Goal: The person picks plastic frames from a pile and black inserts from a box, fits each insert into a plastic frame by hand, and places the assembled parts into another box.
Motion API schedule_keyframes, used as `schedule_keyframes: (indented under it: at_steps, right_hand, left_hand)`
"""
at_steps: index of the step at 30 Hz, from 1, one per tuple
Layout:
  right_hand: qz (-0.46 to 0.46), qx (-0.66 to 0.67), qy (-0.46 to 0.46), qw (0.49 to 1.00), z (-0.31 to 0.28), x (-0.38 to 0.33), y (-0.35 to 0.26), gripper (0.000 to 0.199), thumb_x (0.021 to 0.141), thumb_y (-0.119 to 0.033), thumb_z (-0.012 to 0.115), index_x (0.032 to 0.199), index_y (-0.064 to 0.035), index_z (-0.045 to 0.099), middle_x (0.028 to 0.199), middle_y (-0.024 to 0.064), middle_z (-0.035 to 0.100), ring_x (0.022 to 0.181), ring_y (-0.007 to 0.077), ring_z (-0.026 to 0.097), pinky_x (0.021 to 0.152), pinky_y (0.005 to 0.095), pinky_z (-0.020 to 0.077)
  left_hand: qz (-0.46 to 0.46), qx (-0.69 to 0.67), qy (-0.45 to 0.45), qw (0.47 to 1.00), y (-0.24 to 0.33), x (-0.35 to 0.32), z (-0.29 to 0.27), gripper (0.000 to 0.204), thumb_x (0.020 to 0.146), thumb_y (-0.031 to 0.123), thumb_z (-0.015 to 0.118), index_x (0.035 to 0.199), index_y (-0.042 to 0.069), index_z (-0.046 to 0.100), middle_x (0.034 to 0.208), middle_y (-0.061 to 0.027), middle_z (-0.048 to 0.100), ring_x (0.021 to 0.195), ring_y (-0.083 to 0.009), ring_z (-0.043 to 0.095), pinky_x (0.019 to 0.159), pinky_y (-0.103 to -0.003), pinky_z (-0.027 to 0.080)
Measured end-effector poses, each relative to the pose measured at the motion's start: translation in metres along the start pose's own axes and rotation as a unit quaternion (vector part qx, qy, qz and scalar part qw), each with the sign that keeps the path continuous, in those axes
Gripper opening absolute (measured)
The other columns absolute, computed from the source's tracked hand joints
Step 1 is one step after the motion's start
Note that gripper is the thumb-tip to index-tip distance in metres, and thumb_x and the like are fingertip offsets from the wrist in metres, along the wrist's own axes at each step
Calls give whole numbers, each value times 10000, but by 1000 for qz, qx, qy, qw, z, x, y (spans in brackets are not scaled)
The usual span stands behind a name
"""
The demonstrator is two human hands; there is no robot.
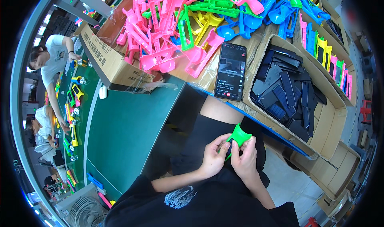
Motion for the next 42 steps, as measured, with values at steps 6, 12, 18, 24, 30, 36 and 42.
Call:
schedule_keyframes:
  at_steps: [6, 12, 18, 24, 30, 36, 42]
  right_hand:
    - [24, 49, -32, 998, -10, 2, 8, 290, 974, -51, 612, 1166, 40, 415, 972, 197, 674, 803, 244, 709, 656, 344, 550]
    - [119, 165, -93, 975, -10, -5, 14, 309, 982, -49, 634, 1197, -19, 414, 1021, 83, 663, 941, 87, 628, 764, 260, 529]
    - [130, 273, -106, 947, -16, -7, 27, 301, 1006, -27, 585, 1262, -28, 428, 1075, 67, 651, 973, 75, 601, 814, 246, 478]
    - [133, 271, -139, 943, -21, -10, 39, 331, 1001, -31, 584, 1291, -37, 424, 1066, 75, 633, 934, 114, 618, 807, 271, 500]
    - [121, 266, -124, 948, -22, -10, 38, 309, 1012, -84, 593, 1271, -41, 431, 1019, 60, 622, 889, 99, 616, 782, 261, 504]
    - [130, 292, -151, 936, -18, -20, 35, 291, 1023, -142, 603, 1248, -44, 446, 991, 20, 579, 883, 71, 586, 773, 250, 494]
    - [112, 295, -63, 947, -15, -23, 22, 393, 971, 8, 597, 1327, -21, 432, 1092, 39, 586, 966, 94, 583, 834, 251, 476]
  left_hand:
    - [-13, -10, -29, 999, -1, 5, 2, 317, 1027, 29, 542, 1334, -43, 558, 1202, -103, 674, 1161, -144, 610, 1023, -286, 461]
    - [-58, -7, -90, 994, -15, 7, 2, 344, 1061, 111, 497, 1362, -48, 543, 1244, -90, 650, 1126, -116, 594, 996, -267, 448]
    - [-94, -16, -129, 987, -26, 12, 1, 341, 1059, 125, 521, 1364, -28, 537, 1135, -77, 688, 1028, -83, 617, 912, -242, 475]
    - [-137, -101, -157, 973, -34, 10, 2, 359, 1059, 122, 519, 1387, -26, 510, 1169, -78, 674, 1023, -103, 639, 912, -252, 497]
    - [-197, -139, -211, 947, -35, 7, 9, 400, 1058, 142, 529, 1429, -1, 485, 1103, -47, 676, 949, -76, 646, 845, -220, 509]
    - [-235, -145, -245, 929, -12, -6, 11, 408, 1047, 168, 558, 1419, 12, 498, 1077, -25, 676, 873, -65, 625, 742, -193, 487]
    - [-156, -48, -239, 957, -6, 0, 9, 347, 1029, 133, 590, 1347, -3, 572, 1064, -9, 684, 845, -21, 603, 700, -177, 457]
Point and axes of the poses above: each hand's wrist, its own x-axis towards the middle knuckle, its own z-axis out of the palm, y = z × x, the point moved 7 cm from there along x, towards the middle knuckle
